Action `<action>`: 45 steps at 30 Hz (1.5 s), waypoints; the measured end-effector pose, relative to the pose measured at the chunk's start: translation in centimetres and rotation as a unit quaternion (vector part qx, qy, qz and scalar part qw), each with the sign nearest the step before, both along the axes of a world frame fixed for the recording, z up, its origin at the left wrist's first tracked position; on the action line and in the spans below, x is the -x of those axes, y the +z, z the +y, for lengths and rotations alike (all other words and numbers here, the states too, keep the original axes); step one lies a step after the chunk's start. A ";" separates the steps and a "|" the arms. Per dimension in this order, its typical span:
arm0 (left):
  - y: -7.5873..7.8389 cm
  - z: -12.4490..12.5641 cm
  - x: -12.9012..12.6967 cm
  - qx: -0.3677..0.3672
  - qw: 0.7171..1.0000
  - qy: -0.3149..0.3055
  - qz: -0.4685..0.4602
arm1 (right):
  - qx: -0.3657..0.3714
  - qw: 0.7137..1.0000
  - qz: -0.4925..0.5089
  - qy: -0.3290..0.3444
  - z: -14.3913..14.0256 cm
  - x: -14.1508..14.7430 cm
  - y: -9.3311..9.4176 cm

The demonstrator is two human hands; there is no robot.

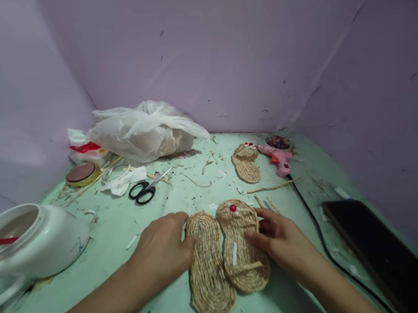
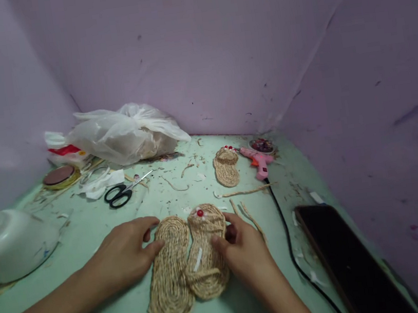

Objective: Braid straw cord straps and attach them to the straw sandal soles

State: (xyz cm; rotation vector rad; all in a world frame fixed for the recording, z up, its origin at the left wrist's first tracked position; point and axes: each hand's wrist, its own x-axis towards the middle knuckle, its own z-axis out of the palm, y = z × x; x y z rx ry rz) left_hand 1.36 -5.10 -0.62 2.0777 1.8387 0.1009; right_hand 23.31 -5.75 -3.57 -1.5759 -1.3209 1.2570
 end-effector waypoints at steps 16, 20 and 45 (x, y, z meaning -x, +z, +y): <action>-1.1 0.5 0.4 -0.004 0.998 0.026 -0.060 | -0.132 0.925 -0.340 0.102 0.0 -0.6 -0.1; -1.3 0.8 0.3 0.030 0.983 0.058 -0.174 | -0.137 0.922 -0.344 0.112 -0.1 -0.9 -0.1; -1.2 2.4 1.6 0.119 0.970 0.034 -0.209 | -0.123 0.926 -0.326 0.145 -0.9 -0.9 0.3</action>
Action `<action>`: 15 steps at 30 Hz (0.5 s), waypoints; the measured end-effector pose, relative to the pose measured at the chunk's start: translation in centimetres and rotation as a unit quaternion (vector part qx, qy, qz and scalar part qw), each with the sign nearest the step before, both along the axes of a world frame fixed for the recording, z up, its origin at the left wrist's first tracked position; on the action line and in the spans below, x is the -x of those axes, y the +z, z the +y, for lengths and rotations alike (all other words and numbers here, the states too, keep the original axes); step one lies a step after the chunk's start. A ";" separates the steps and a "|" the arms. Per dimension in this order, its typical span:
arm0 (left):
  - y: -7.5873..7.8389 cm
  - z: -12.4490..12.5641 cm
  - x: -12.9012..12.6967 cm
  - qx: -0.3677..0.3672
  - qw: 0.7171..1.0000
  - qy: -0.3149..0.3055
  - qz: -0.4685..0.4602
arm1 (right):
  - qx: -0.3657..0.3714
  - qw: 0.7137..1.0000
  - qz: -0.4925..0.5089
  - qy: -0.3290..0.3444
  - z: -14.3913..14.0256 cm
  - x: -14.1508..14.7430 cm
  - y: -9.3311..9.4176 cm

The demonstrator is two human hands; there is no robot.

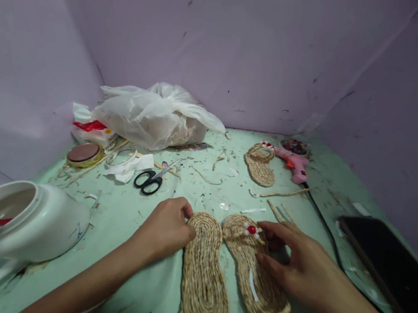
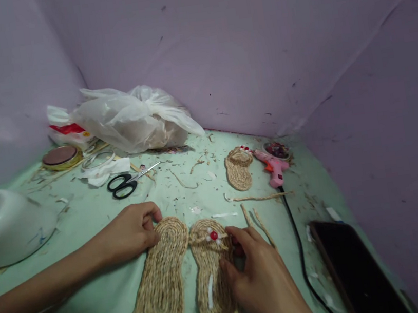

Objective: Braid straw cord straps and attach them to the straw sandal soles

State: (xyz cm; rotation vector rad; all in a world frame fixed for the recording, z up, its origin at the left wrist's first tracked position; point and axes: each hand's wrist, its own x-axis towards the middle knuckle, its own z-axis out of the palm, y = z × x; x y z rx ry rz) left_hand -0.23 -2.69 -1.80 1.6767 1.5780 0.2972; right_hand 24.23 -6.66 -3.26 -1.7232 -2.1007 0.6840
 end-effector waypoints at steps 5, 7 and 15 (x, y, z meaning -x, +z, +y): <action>-0.1 0.2 0.1 -0.011 1.000 -0.026 0.013 | -0.009 1.000 -0.003 0.000 -0.2 0.1 -0.1; -0.1 0.2 0.2 0.009 1.000 -0.026 0.003 | -0.006 1.000 -0.010 -0.002 -0.2 0.2 -0.1; -0.1 0.0 0.2 0.037 0.999 -0.020 -0.010 | 0.012 1.000 -0.026 -0.009 -0.3 0.3 -0.1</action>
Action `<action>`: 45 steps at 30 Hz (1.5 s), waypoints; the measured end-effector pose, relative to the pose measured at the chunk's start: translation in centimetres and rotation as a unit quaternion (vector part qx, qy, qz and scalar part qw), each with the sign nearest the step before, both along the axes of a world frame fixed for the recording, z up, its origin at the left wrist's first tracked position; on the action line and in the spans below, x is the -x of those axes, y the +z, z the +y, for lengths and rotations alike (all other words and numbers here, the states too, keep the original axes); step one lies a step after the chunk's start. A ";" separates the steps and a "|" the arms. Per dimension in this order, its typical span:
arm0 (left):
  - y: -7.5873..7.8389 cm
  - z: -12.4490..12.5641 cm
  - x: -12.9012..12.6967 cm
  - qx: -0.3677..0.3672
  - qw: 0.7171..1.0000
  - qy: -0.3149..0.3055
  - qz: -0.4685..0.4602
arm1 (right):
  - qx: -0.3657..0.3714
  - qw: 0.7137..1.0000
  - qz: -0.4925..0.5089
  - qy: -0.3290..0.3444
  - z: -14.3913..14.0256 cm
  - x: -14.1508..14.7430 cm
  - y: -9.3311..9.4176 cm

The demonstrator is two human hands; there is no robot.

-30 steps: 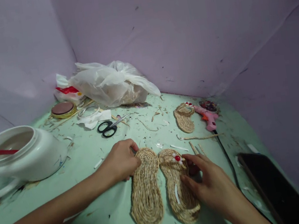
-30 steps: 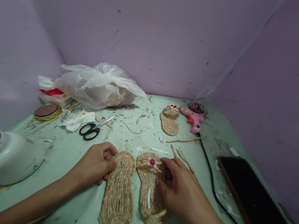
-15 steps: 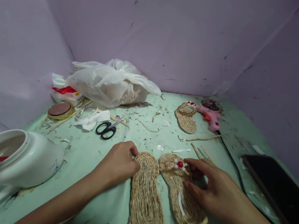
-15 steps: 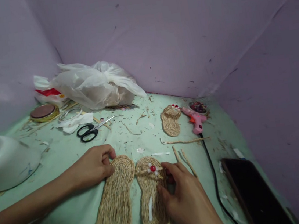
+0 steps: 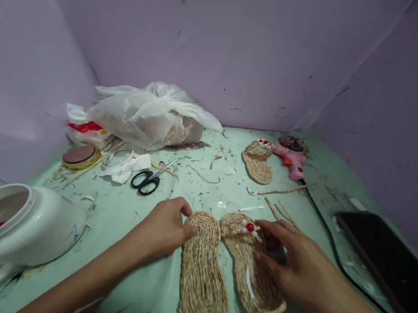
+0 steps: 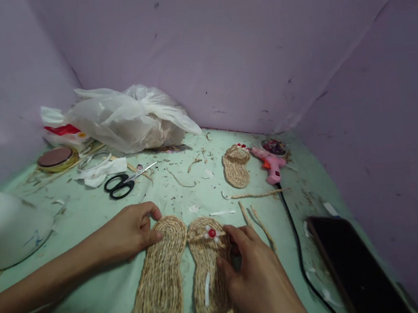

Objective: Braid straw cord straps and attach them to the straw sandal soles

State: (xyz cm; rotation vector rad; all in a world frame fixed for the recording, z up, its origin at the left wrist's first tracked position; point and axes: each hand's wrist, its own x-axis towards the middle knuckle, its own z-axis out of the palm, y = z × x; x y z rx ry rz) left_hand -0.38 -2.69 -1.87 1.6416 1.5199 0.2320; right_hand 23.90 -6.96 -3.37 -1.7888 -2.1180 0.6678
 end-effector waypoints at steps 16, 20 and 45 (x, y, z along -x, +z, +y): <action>0.6 0.2 -0.1 -0.009 1.000 -0.018 0.006 | -0.028 0.999 0.008 -0.038 -0.5 0.9 0.6; 0.5 0.1 0.0 0.060 0.998 -0.006 -0.029 | 0.020 0.994 0.079 -0.079 -0.2 -1.1 2.1; 1.0 0.6 0.2 0.078 0.994 0.033 -0.069 | -0.138 0.959 -0.012 -0.247 1.7 -1.2 2.2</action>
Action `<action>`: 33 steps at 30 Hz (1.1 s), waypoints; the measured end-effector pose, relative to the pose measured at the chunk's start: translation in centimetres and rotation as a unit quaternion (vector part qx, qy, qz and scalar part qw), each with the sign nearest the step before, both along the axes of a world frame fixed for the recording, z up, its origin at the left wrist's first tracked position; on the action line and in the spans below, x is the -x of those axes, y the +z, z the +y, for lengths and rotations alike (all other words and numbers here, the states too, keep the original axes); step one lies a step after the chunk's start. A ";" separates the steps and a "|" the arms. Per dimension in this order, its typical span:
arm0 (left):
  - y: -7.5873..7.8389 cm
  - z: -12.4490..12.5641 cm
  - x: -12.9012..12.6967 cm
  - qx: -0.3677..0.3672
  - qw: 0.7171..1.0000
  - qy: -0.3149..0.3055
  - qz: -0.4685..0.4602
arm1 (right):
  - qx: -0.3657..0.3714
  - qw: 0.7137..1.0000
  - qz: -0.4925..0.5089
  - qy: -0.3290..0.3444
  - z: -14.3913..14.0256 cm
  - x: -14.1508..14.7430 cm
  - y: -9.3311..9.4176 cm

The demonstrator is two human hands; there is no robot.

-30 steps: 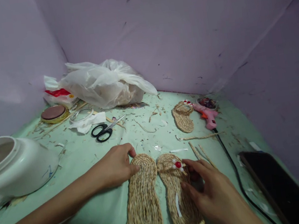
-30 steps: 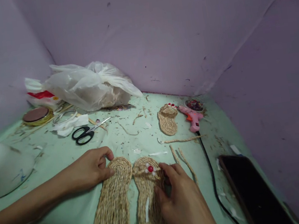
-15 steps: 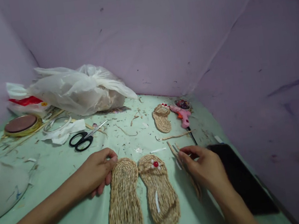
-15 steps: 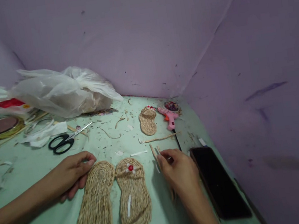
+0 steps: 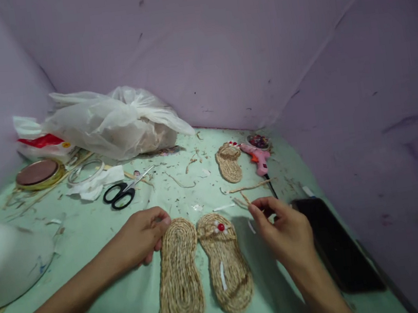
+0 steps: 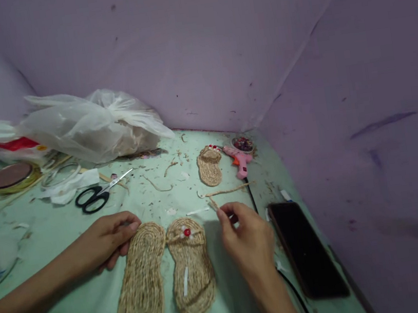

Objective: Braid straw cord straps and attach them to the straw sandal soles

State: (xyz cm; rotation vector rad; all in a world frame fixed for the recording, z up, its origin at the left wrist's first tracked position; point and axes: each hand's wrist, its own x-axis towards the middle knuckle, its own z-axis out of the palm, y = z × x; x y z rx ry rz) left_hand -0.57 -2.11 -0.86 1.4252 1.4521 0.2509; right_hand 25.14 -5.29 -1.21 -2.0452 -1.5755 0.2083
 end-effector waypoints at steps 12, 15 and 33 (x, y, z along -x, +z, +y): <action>4.4 -5.5 -2.8 0.003 0.973 0.033 -0.230 | 0.094 0.903 0.392 0.150 -6.3 7.8 2.9; 3.9 -5.7 -2.8 -0.004 0.965 0.063 -0.254 | 0.111 0.896 0.383 0.194 -6.2 8.2 2.0; 6.5 -2.7 0.3 -0.093 0.915 0.234 -0.314 | 0.154 0.862 0.208 0.435 -5.6 8.6 3.1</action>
